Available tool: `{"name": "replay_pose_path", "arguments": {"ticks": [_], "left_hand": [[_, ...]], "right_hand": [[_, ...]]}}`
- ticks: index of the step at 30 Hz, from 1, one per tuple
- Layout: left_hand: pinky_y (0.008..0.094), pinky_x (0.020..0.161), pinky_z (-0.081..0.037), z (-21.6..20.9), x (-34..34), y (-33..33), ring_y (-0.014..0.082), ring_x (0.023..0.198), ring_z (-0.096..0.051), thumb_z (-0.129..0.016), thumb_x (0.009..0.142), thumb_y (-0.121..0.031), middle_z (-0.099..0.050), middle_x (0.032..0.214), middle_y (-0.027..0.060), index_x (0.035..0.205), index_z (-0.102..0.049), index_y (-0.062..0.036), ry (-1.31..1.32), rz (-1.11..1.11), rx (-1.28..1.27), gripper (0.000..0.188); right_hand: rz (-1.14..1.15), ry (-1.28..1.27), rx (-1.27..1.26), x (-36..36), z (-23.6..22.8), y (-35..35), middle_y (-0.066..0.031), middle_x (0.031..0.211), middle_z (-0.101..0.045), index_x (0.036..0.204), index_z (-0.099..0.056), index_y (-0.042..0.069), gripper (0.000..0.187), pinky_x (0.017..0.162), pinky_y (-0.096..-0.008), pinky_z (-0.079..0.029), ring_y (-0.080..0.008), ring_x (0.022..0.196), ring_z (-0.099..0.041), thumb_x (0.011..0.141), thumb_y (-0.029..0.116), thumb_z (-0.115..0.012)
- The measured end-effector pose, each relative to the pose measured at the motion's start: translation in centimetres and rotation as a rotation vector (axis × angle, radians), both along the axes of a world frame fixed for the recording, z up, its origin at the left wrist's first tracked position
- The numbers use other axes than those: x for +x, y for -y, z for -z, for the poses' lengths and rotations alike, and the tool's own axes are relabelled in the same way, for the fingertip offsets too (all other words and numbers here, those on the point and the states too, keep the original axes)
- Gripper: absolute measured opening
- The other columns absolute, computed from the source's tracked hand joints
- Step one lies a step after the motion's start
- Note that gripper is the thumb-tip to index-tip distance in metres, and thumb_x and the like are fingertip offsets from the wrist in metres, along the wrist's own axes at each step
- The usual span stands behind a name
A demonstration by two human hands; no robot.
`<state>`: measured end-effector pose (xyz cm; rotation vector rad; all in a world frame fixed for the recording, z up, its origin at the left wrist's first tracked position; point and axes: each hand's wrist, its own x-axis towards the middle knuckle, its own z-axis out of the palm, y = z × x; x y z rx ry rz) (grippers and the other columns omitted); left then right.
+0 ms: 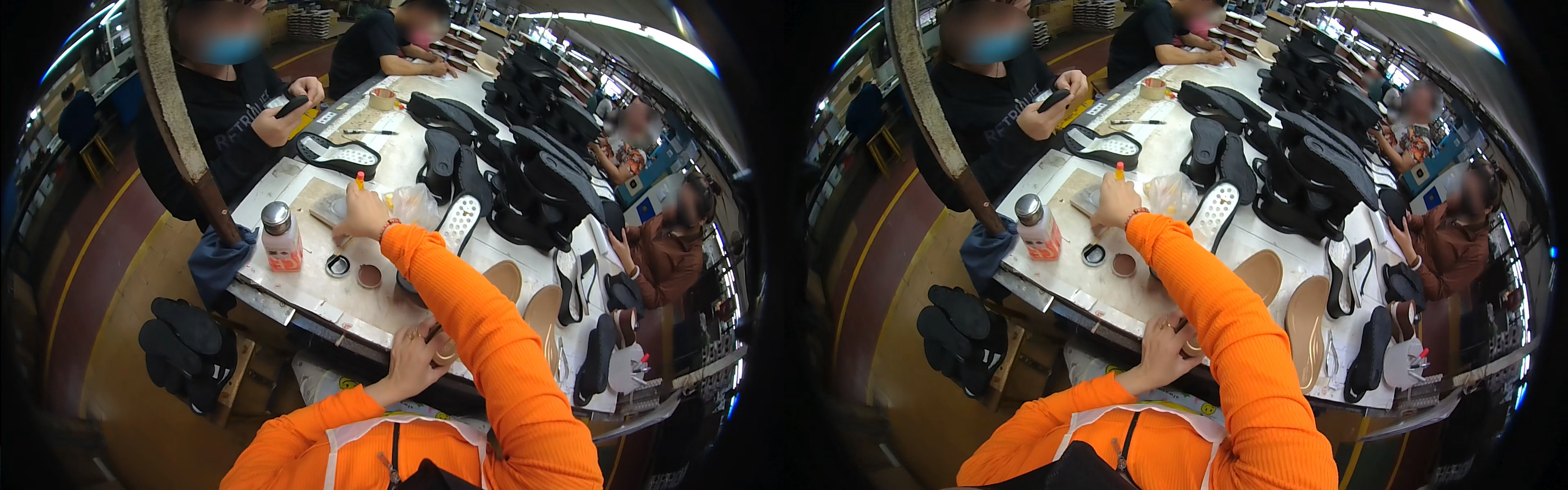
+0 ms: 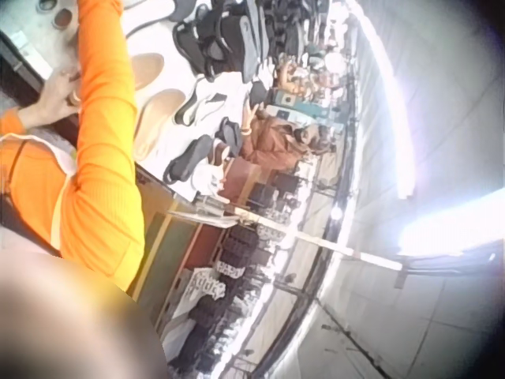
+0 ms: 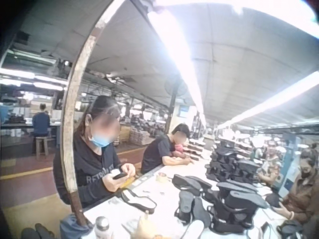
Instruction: The person trims the edges of a shoe insole with a small knife, then applies glue to the insole's perimeter using a brush. They handle the insole repeatedly, turning it over and smoothing the glued edges. Other insoles and tools are visible on the table.
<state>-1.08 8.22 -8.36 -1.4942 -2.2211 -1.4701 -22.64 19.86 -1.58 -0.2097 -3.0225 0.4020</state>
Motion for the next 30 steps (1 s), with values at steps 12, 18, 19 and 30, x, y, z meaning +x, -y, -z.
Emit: {"name": "replay_pose_path", "arguments": {"ticks": [12, 18, 19, 30], "left_hand": [[0.0417, 0.095, -0.026, 0.4, 2.0, 0.0, 0.0268, 0.115, -0.050, -0.078, 0.065, -0.017, -0.052, 0.126, 0.0127, 0.118, -0.062, -0.0147, 0.091, -0.226, 0.044, 0.055], [0.0433, 0.098, -0.023, 1.2, 2.4, -0.7, 0.0284, 0.121, -0.046, -0.078, 0.067, -0.018, -0.050, 0.128, 0.0150, 0.119, -0.061, -0.0113, 0.136, -0.311, 0.019, 0.055], [0.0437, 0.098, -0.022, 1.2, 2.4, -0.8, 0.0286, 0.121, -0.045, -0.078, 0.067, -0.018, -0.050, 0.128, 0.0152, 0.119, -0.060, -0.0108, 0.137, -0.323, 0.015, 0.056], [0.0442, 0.102, -0.020, 1.3, 2.5, -1.0, 0.0281, 0.124, -0.045, -0.081, 0.064, -0.016, -0.050, 0.130, 0.0136, 0.118, -0.060, -0.0101, 0.069, -0.352, 0.012, 0.059]], "right_hand": [[-0.166, -0.053, -0.176, 12.2, -10.1, -5.2, -0.0266, 0.111, -0.061, 0.124, -0.046, -0.006, 0.082, 0.090, -0.0369, -0.048, -0.0374, 0.102, -0.061, 0.059, 0.026, -0.085], [-0.091, 0.098, -0.249, 22.1, -14.1, -11.0, -0.0252, 0.115, -0.060, 0.127, -0.045, -0.004, 0.082, 0.090, -0.0353, -0.048, -0.0344, 0.104, -0.061, 0.059, 0.021, -0.084], [-0.084, 0.096, -0.237, 23.5, -14.3, -11.9, -0.0219, 0.115, -0.060, 0.126, -0.045, -0.003, 0.080, 0.089, -0.0350, -0.049, -0.0313, 0.103, -0.062, 0.059, 0.018, -0.085], [-0.281, 0.195, -0.003, 29.4, -8.6, -19.2, -0.0197, 0.121, -0.054, 0.125, -0.050, -0.004, 0.082, 0.102, -0.0388, -0.041, -0.0356, 0.115, -0.051, 0.049, 0.009, -0.079]]}}
